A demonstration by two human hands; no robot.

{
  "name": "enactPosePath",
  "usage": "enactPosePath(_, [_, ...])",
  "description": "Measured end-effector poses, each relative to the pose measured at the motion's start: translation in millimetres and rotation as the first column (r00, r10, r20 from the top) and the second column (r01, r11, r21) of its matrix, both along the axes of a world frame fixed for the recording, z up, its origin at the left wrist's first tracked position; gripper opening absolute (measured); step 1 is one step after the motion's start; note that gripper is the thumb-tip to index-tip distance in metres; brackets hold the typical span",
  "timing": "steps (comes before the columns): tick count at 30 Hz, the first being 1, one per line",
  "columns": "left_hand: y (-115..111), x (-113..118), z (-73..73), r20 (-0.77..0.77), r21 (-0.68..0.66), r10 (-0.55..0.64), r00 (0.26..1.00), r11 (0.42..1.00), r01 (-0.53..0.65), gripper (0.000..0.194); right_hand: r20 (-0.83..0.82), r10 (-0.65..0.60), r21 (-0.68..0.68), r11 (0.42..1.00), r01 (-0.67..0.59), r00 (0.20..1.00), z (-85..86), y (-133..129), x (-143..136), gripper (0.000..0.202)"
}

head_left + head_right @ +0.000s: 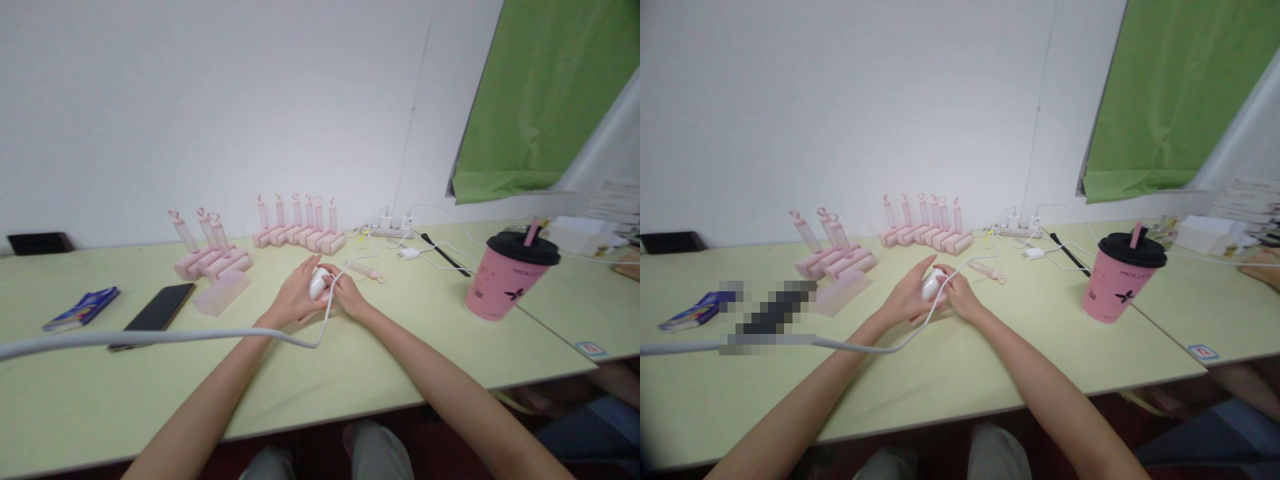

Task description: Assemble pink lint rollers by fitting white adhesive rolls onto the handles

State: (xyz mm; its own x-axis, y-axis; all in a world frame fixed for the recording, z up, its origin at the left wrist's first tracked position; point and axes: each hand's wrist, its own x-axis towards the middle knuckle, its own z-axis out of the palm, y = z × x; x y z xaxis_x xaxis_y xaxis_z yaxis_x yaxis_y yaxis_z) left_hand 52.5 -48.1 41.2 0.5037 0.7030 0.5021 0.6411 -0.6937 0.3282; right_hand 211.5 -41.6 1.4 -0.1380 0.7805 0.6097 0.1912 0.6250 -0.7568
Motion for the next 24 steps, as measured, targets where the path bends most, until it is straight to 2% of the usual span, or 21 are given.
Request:
enactPosePath(4, [-11.0, 3.4, 6.6, -0.055, -0.151, -0.007, 0.998, 0.989, -0.002, 0.082, -0.016, 0.023, -0.028, 0.999, -0.024, 1.0, -0.8, -3.6, -4.9, 0.034])
enactPosePath(10, [-10.0, -0.1, 12.2, -0.019, -0.162, -0.027, 0.999, 0.987, 0.023, 0.072, -0.169, 0.049, -0.092, 0.994, -0.065, 0.984, -3.7, -0.7, -3.9, 0.036])
enactPosePath(13, [-5.0, -3.9, 10.6, 0.026, -0.128, 0.048, 0.998, 0.991, -0.044, 0.068, -0.215, 0.08, -0.135, 0.985, -0.111, 0.973, 1.0, -0.8, -2.2, 0.036])
enactPosePath(16, [-1.8, -5.9, 8.1, 0.008, -0.157, 0.132, 0.991, 0.979, -0.129, 0.073, -0.197, 0.001, -0.123, 0.992, -0.026, 0.98, 5.4, -4.3, -2.0, 0.027])
enactPosePath(19, [-2.0, -3.2, 6.7, -0.043, -0.228, 0.135, 0.99, 0.963, -0.141, 0.072, -0.183, -0.117, -0.099, 0.99, 0.101, 0.976, 6.2, -9.2, -4.0, 0.019])
enactPosePath(24, [-1.8, 7.0, 3.2, -0.056, -0.293, 0.132, 0.99, 0.945, -0.143, 0.072, -0.185, -0.246, -0.113, 0.967, 0.228, 0.951, 2.8, -9.2, -6.0, 0.02])
